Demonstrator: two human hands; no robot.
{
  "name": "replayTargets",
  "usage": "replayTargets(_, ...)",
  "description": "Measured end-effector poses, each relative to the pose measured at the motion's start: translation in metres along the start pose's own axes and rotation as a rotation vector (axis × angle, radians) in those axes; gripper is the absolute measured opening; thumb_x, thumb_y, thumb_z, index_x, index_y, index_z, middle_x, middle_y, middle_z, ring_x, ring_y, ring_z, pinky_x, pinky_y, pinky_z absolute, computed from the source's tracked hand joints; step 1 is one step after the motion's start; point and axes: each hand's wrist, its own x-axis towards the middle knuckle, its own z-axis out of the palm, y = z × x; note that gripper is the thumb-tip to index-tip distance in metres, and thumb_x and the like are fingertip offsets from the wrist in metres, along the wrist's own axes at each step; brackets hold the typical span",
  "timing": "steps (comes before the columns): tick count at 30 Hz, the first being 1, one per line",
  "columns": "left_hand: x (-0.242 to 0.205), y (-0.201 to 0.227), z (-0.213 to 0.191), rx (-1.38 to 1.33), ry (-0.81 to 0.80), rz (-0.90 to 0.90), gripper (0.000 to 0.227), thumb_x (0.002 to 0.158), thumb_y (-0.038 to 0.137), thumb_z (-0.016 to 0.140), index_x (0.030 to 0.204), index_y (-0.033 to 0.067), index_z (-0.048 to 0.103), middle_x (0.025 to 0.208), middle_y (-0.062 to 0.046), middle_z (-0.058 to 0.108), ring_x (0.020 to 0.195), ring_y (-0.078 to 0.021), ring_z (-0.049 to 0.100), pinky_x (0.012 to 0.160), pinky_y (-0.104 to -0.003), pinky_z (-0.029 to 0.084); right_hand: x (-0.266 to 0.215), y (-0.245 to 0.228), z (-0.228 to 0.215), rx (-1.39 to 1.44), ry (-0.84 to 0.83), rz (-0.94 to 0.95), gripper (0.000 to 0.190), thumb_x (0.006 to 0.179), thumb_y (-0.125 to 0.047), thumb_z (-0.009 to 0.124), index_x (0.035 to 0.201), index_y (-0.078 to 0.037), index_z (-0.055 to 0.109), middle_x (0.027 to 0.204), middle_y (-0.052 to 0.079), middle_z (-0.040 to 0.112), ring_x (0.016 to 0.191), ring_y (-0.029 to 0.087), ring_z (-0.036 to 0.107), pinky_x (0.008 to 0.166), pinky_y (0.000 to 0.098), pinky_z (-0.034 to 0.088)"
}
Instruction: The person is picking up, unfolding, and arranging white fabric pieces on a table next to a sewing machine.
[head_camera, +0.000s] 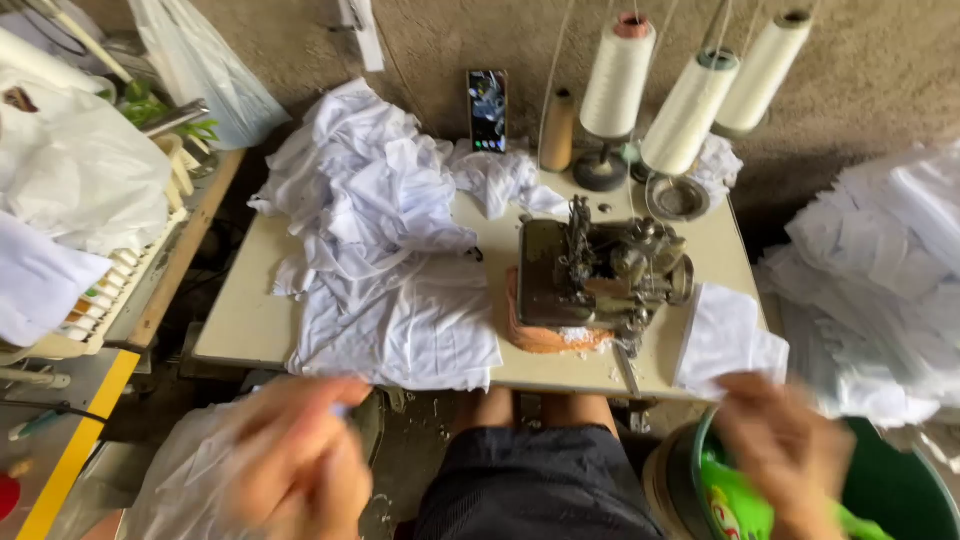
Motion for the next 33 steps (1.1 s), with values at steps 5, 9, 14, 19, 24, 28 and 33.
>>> replayTargets(5,-0.096,-0.036,0.272,-0.695,0.361,-0.428,0.011,0.095,0.013,0.065,0.103,0.0098,0.072,0.086,-0.002,0.074,0.064,-0.0083,0.063,0.058,-0.022,0.051,0.006,0.288,0.247,0.01,-0.41,-0.064,0.029,0.09,-0.026,0.07,0.118,-0.019,0.076,0.11,-0.001,0.078,0.112,0.016,0.064,0.089,0.03,0.054)
replayTargets(9,-0.141,-0.037,0.356,-0.489,0.152,-0.335,0.016,0.094,0.012,0.064,0.104,0.0083,0.075,0.109,-0.009,0.069,0.103,-0.0278,0.066,0.09,-0.041,0.053,0.038,0.276,0.255,-0.479,-0.488,-0.079,0.04,0.089,-0.055,0.061,0.126,-0.044,0.07,0.14,-0.009,0.059,0.125,0.011,0.064,0.088,0.0378,0.061)
replayTargets(14,-0.101,-0.049,0.363,-0.387,0.195,-0.225,0.017,0.092,0.006,0.066,0.108,0.0063,0.072,0.117,-0.011,0.063,0.111,-0.033,0.059,0.093,-0.047,0.053,0.06,0.235,0.261,0.943,-0.176,0.52,0.02,0.093,-0.006,0.063,0.112,0.002,0.067,0.113,0.015,0.071,0.109,0.024,0.066,0.098,0.0346,0.054)
replayTargets(19,-0.075,-0.079,0.406,-0.199,0.115,-0.231,0.027,0.092,0.019,0.071,0.117,0.009,0.07,0.134,-0.013,0.061,0.136,-0.0394,0.05,0.117,-0.064,0.029,0.05,0.295,0.306,1.512,-0.072,0.918,0.034,0.099,0.008,0.037,0.128,-0.003,0.052,0.13,0.02,0.058,0.127,0.036,0.058,0.114,0.0477,0.048)
replayTargets(24,-0.067,-0.081,0.417,-0.129,-0.068,-0.25,0.029,0.097,0.03,0.062,0.119,0.0103,0.064,0.14,-0.017,0.058,0.129,-0.0381,0.054,0.113,-0.06,0.034,0.05,0.279,0.29,1.346,0.01,0.99,0.037,0.097,0.007,0.047,0.13,-0.003,0.061,0.116,0.016,0.068,0.113,0.032,0.066,0.1,0.0371,0.058)
replayTargets(28,-0.075,-0.074,0.41,-0.093,-0.072,-0.205,0.03,0.095,0.032,0.065,0.115,0.01,0.066,0.126,-0.012,0.063,0.116,-0.0334,0.057,0.094,-0.049,0.042,0.046,0.265,0.273,1.389,0.002,1.069,0.018,0.102,-0.001,0.05,0.117,-0.004,0.058,0.105,0.012,0.067,0.1,0.025,0.07,0.095,0.037,0.062)
replayTargets(33,-0.082,-0.077,0.407,-0.223,-0.114,-0.201,0.024,0.092,0.03,0.07,0.107,0.0103,0.071,0.117,-0.009,0.065,0.107,-0.0339,0.061,0.087,-0.048,0.046,-0.011,0.07,0.155,0.694,-0.264,0.383,0.007,0.093,-0.002,0.069,0.089,0.004,0.067,0.088,0.006,0.066,0.085,0.016,0.055,0.08,0.0296,0.04)
